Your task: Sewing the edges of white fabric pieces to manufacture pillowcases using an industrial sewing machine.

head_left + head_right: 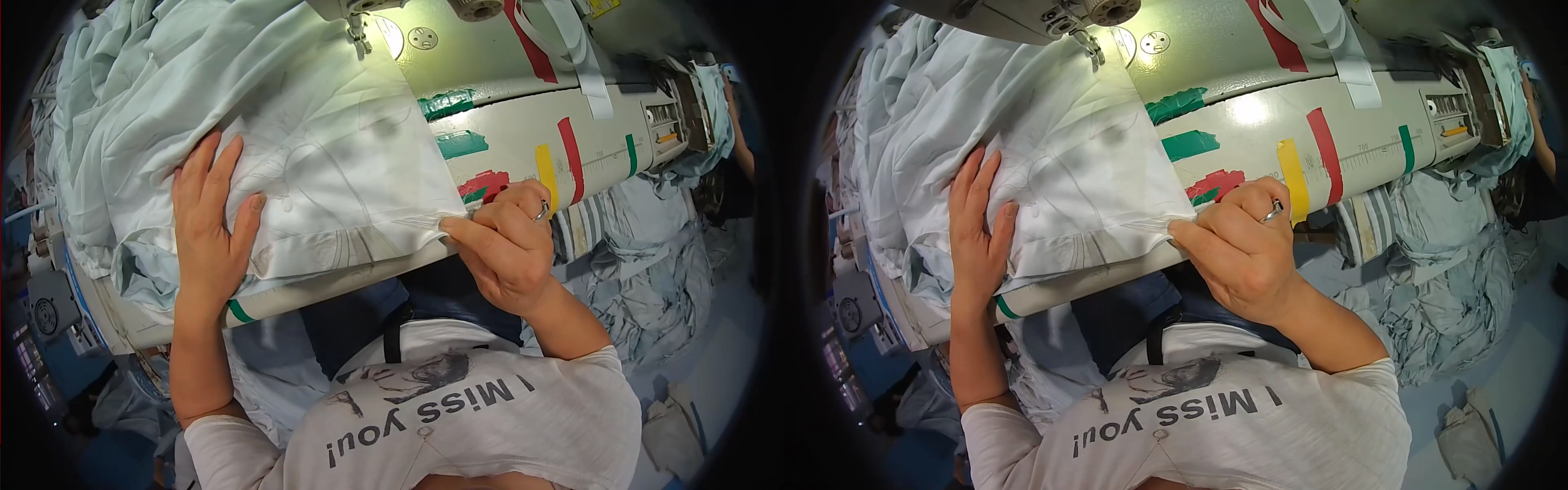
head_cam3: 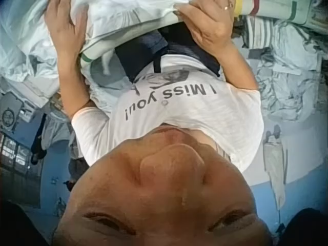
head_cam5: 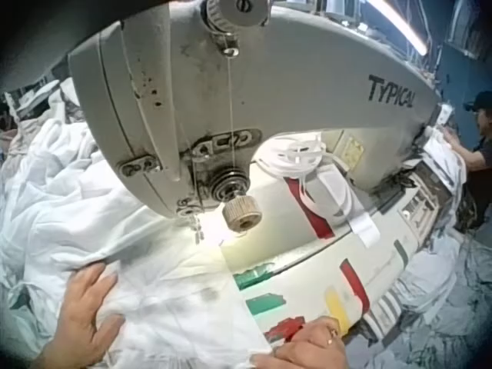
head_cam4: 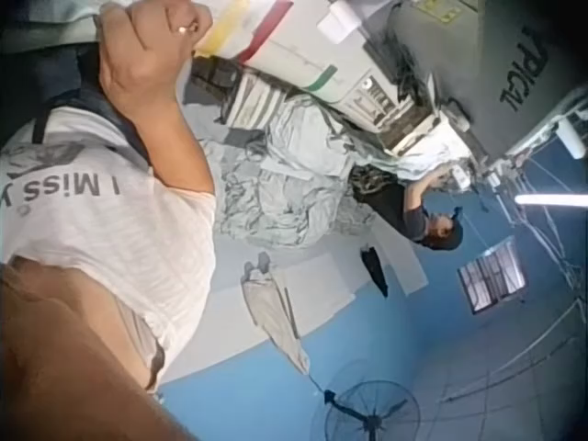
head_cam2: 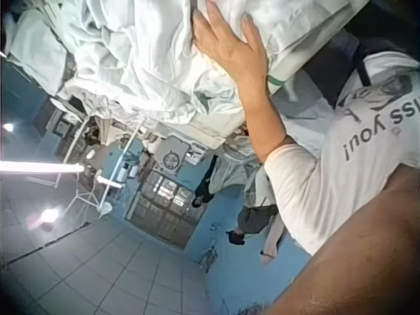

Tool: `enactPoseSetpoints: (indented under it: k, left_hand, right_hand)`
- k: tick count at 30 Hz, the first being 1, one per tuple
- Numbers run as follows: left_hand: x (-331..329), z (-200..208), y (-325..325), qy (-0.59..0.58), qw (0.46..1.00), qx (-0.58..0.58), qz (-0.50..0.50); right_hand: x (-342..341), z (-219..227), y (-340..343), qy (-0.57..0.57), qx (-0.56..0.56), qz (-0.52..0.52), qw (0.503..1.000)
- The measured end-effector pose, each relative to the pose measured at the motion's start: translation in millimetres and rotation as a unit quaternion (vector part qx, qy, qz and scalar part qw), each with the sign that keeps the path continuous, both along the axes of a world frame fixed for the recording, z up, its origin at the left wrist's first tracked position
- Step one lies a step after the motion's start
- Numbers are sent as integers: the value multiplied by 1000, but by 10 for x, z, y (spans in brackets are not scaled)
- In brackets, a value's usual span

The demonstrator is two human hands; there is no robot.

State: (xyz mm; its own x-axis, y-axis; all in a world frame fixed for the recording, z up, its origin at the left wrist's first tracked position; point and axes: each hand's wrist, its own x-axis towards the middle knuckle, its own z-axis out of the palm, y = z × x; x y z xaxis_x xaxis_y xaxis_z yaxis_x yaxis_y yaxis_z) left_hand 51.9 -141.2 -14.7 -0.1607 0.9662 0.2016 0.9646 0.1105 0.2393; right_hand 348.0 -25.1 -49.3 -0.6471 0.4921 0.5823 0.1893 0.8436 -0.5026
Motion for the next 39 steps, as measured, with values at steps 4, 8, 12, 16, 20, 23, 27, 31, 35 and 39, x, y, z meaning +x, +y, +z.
enactPoseSetpoints:
  k: [4, 8, 12, 16, 20, 23, 27, 31, 35, 39]
  left_hand:
    - [-21, -20, 29, -4, 1000, 6, 0]
    - [-68, -7, 35, 1, 1000, 3, -8]
    - [-176, 52, 16, -3, 999, -2, -35]
    - [-234, 163, 2, -32, 998, -34, -31]
    - [-60, 389, 136, 17, 996, -91, 11]
    - [79, 498, 263, 135, 986, -97, 26]
    - [654, 529, 537, -15, 978, 69, -197]
    - [1334, 372, 1283, -80, 957, 2, -278]
    - [1582, 9, 2064, -52, 953, 122, -272]
    - [1637, -103, 2286, -24, 932, 201, -299]
  right_hand:
    - [-8, 15, 16, -12, -2, -4, 1000]
    - [-41, 33, 34, -12, 1, -7, 1000]
    - [-44, 51, 29, -10, -1, -7, 1000]
    - [-62, 22, 27, -2, 8, -12, 1000]
    - [-77, 59, 17, 0, 18, -28, 999]
    - [-60, 77, 21, -34, 21, -11, 999]
    - [-63, 73, 40, -31, 12, -3, 999]
    - [-25, 54, 69, -18, 6, 15, 1000]
    - [-55, 19, 56, 0, -2, 17, 1000]
    - [-61, -31, 21, -3, -4, -4, 1000]
